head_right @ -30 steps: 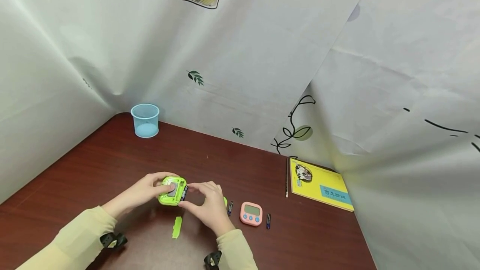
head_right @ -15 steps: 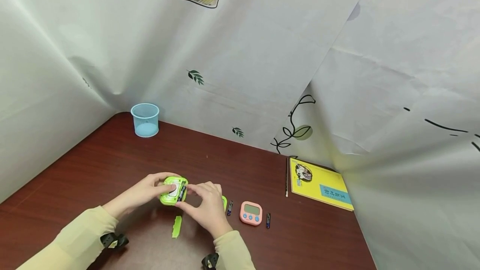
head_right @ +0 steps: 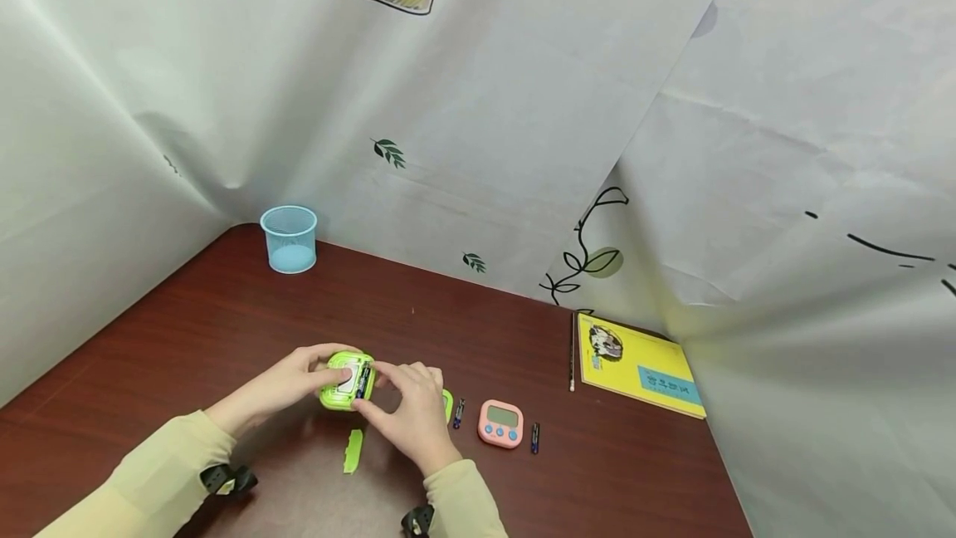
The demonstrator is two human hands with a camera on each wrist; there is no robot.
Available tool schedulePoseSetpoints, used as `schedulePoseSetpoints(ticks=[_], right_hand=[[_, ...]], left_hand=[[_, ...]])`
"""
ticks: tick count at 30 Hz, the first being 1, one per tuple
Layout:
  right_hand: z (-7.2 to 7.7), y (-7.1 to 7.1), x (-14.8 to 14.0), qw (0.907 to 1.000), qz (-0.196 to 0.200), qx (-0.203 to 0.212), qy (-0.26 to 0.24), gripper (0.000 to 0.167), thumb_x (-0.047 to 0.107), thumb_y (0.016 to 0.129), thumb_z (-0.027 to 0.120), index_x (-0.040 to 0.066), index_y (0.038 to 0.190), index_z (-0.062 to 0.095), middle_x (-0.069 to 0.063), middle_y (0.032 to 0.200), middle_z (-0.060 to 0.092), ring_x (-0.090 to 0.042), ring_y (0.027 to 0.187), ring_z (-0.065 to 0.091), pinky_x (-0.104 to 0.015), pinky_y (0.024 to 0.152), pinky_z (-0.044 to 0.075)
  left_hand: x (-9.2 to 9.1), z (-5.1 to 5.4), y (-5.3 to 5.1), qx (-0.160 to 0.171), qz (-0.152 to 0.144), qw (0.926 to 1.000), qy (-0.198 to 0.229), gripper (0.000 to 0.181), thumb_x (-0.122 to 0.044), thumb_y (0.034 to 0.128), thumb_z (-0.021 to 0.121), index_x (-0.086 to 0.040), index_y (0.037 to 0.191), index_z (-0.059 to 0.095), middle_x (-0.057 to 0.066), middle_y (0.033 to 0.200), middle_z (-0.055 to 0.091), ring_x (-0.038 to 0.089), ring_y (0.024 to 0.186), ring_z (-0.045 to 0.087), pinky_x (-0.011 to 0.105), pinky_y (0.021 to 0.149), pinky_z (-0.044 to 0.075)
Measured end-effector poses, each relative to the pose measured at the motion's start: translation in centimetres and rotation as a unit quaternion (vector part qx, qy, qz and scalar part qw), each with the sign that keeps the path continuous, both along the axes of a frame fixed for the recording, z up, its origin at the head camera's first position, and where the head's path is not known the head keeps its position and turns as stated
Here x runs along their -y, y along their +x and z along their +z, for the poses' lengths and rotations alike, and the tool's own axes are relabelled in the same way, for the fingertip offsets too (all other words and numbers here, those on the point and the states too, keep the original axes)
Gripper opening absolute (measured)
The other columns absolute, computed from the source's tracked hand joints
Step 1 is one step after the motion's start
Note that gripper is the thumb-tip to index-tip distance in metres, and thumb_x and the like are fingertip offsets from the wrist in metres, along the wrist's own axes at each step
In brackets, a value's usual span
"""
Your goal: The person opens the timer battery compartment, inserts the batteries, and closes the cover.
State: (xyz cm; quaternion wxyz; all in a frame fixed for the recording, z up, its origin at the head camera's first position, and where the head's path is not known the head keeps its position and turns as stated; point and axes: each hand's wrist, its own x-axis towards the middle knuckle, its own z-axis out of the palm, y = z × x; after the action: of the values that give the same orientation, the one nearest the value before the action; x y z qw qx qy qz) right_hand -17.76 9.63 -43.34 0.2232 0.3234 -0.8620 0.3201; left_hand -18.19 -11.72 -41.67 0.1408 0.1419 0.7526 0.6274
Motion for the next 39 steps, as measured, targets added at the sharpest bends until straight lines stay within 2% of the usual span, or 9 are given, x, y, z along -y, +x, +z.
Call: schedulePoseSetpoints(ticks=[5,10,16,22,26,30,39], right_hand=[[-0.16,-0.05,-0.28,0.9971,0.002,0.076,-0.009,0.059,0.039,0.074,0.080,0.020,0.126,0.062,0.008,0.088,0.070,-0.004,0.080,0.056,-0.034,0.083,0.036],[0.02,-0.05,-0.55,0.9886,0.009,0.150,-0.017,0.066,0.039,0.075,0.079,0.023,0.135,0.055,0.011,0.096,0.070,-0.003,0.082,0.056,-0.035,0.082,0.039],[0.13,-0.10,-0.57,0.9855,0.014,0.168,-0.020,0.060,0.039,0.075,0.079,0.018,0.128,0.061,0.012,0.094,0.071,-0.004,0.079,0.056,-0.034,0.082,0.038],[0.21,-0.02,-0.55,0.9796,0.015,0.199,-0.024,0.059,0.039,0.075,0.079,0.018,0.127,0.062,0.012,0.092,0.072,-0.002,0.080,0.057,-0.036,0.086,0.036],[0.24,-0.08,-0.59,0.9719,0.024,0.230,-0.044,0.055,0.040,0.074,0.079,0.020,0.123,0.065,0.011,0.087,0.072,-0.005,0.078,0.059,-0.037,0.081,0.044],[0.26,-0.10,-0.55,0.9638,0.032,0.256,-0.066,0.054,0.040,0.073,0.080,0.021,0.121,0.066,0.010,0.083,0.072,-0.009,0.076,0.063,-0.036,0.070,0.051],[0.27,0.14,-0.40,0.9539,0.040,0.276,-0.110,0.050,0.037,0.074,0.081,0.018,0.118,0.066,0.008,0.082,0.072,-0.013,0.076,0.065,-0.039,0.070,0.052]], left_hand=[[-0.08,-0.05,0.03,-0.002,-0.007,0.9999,-0.006,0.050,-0.022,0.0940,0.060,0.009,0.132,0.046,0.011,0.094,0.067,0.015,0.076,0.060,0.029,0.063,0.050],[-0.12,0.00,0.10,-0.001,-0.021,0.9998,0.000,0.051,-0.020,0.0941,0.059,0.010,0.133,0.044,0.012,0.096,0.067,0.014,0.075,0.061,0.027,0.063,0.049],[-0.04,0.00,0.14,0.000,-0.041,0.9991,0.011,0.051,-0.020,0.0951,0.058,0.011,0.133,0.043,0.014,0.099,0.067,0.014,0.078,0.062,0.027,0.064,0.051],[0.01,-0.09,0.16,-0.002,-0.055,0.9984,0.010,0.051,-0.020,0.0961,0.057,0.012,0.133,0.042,0.014,0.098,0.067,0.014,0.078,0.063,0.027,0.064,0.051],[0.00,-0.16,0.26,-0.003,-0.057,0.9983,0.009,0.048,-0.018,0.0967,0.056,0.012,0.133,0.043,0.013,0.096,0.067,0.013,0.077,0.063,0.026,0.063,0.050],[0.02,-0.27,0.35,-0.002,-0.060,0.9980,0.019,0.047,-0.017,0.0967,0.055,0.012,0.132,0.043,0.014,0.097,0.067,0.013,0.078,0.064,0.026,0.064,0.051],[0.21,-0.41,0.28,-0.007,-0.062,0.9979,0.020,0.050,-0.020,0.0964,0.056,0.012,0.132,0.043,0.014,0.097,0.067,0.012,0.077,0.063,0.026,0.064,0.051]])
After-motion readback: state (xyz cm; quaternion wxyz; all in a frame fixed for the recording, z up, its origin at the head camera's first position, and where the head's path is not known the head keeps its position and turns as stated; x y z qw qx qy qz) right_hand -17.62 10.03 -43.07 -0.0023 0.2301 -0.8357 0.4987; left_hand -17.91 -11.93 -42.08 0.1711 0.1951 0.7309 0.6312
